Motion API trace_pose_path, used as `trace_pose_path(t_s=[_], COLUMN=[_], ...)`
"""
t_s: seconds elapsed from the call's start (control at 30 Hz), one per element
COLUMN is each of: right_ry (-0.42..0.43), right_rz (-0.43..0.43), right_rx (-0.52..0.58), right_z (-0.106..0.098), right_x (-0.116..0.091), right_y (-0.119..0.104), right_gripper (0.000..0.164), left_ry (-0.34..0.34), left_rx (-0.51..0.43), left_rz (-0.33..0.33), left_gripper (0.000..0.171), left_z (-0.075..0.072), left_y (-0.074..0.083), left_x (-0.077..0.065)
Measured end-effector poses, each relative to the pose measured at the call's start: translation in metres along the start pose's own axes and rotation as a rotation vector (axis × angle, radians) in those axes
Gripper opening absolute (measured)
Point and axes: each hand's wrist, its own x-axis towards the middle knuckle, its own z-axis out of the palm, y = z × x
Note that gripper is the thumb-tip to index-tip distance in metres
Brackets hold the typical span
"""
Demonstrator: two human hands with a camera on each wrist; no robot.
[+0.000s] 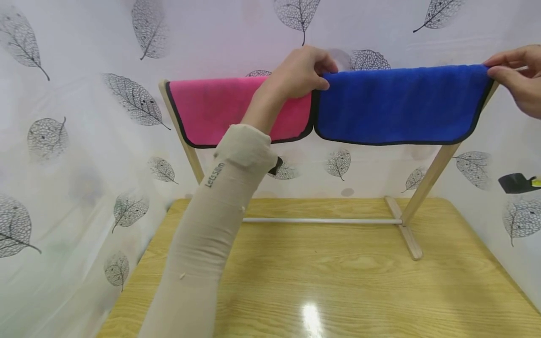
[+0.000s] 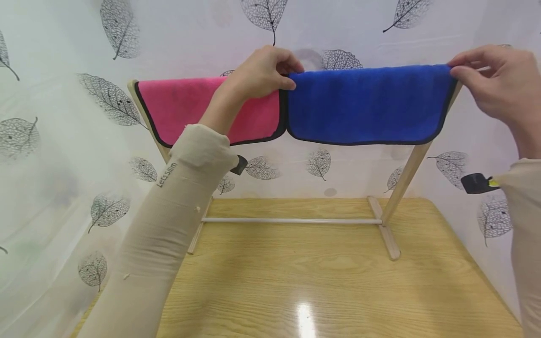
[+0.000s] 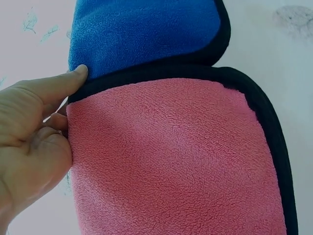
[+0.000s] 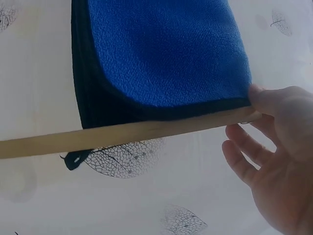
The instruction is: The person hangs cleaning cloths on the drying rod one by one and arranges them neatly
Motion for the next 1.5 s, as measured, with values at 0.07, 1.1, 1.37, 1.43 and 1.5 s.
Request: trace_pose_path(t_s=[0.07,1.1,1.37,1.43,1.5], right_ry=[-0.004,-0.006,-0.118,-0.165,-0.213], right_rz=[0.012,0.145,-0.093,-0.114,-0.14], right_rx=[0.023,-0.422,-0.515,-0.522,-0.527], right_z=[0.001,0.021,0.029,0.033,0.036], right_x=[-0.001,-0.047,-0.073,-0.078,-0.084], right_y=[0.0,-0.073,-0.077,-0.077,-0.075], right_gripper=[0.034,0.063,0.092,0.095,0.095], left_ry=[-0.002,0.322,0.363,0.355,0.345], left_rx=[-0.009,-0.003,0.24,0.297,0.339], left_rz=[-0.002,0.068,0.095,0.105,0.109], left_gripper=[0.037,0.066,0.074,0.075,0.076], left_z=[0.0,-0.005,0.023,0.029,0.034], left_y=[-0.001,-0.013,-0.038,-0.046,-0.054], left_x=[0.0,-0.075,-0.119,-0.127,-0.135])
